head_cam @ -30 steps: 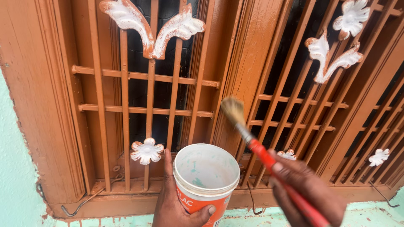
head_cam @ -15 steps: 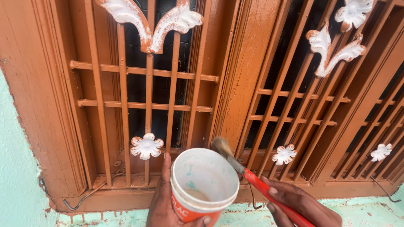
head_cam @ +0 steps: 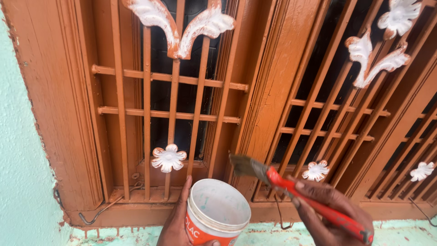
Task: The person paints a brown metal window grille with a reddish-brown paint using a brush. They hold a paint container in one hand and apply paint to the vertical bars and decorative floral elements of the grille. The person works methodically from the top to the bottom of the window frame.
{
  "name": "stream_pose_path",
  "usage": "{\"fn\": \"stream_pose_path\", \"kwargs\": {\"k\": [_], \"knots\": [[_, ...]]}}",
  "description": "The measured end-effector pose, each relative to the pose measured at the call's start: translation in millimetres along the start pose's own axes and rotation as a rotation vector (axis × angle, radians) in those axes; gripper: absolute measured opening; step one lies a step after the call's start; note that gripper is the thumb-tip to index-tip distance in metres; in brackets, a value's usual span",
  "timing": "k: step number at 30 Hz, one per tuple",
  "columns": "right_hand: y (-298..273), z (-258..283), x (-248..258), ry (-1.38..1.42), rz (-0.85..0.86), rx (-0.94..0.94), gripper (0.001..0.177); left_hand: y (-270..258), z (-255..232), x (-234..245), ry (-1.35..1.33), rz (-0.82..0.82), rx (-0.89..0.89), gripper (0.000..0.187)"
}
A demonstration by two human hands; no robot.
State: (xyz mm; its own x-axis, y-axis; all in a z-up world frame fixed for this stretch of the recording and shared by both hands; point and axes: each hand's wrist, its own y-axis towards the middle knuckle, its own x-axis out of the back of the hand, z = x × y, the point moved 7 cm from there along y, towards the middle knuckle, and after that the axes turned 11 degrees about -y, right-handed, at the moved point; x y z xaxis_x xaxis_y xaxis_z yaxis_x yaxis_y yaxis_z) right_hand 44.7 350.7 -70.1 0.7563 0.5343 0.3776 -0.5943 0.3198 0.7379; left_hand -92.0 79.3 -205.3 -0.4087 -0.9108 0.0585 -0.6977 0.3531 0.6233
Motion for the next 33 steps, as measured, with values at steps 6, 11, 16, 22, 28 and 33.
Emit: {"fn": "stream_pose_path", "kwargs": {"k": [6, 11, 16, 22, 28, 33], "knots": [[5, 77, -1, -0.133, -0.121, 0.103, 0.021, 4, 16, 1, -0.242, 0.067, -0.051, 0.143], [-2, 108, 0, -0.253, -0.222, 0.102, 0.023, 6, 31, 8, -0.275, 0.09, -0.032, 0.144], [-22, 139, 7, -0.239, -0.359, 0.34, 0.018, 2, 29, 15, 0.118, 0.026, -0.014, 0.144], [-18, 125, -42, -0.176, -0.327, 0.179, 0.02, -4, 19, 22, 0.128, -0.012, -0.052, 0.144], [-44, 170, -56, -0.316, -0.331, 0.365, 0.02, -10, 13, 30, 0.099, -0.043, -0.068, 0.142], [-54, 191, -52, -0.325, -0.314, 0.329, 0.013, -20, 16, 31, 0.096, -0.029, -0.129, 0.138]]}}
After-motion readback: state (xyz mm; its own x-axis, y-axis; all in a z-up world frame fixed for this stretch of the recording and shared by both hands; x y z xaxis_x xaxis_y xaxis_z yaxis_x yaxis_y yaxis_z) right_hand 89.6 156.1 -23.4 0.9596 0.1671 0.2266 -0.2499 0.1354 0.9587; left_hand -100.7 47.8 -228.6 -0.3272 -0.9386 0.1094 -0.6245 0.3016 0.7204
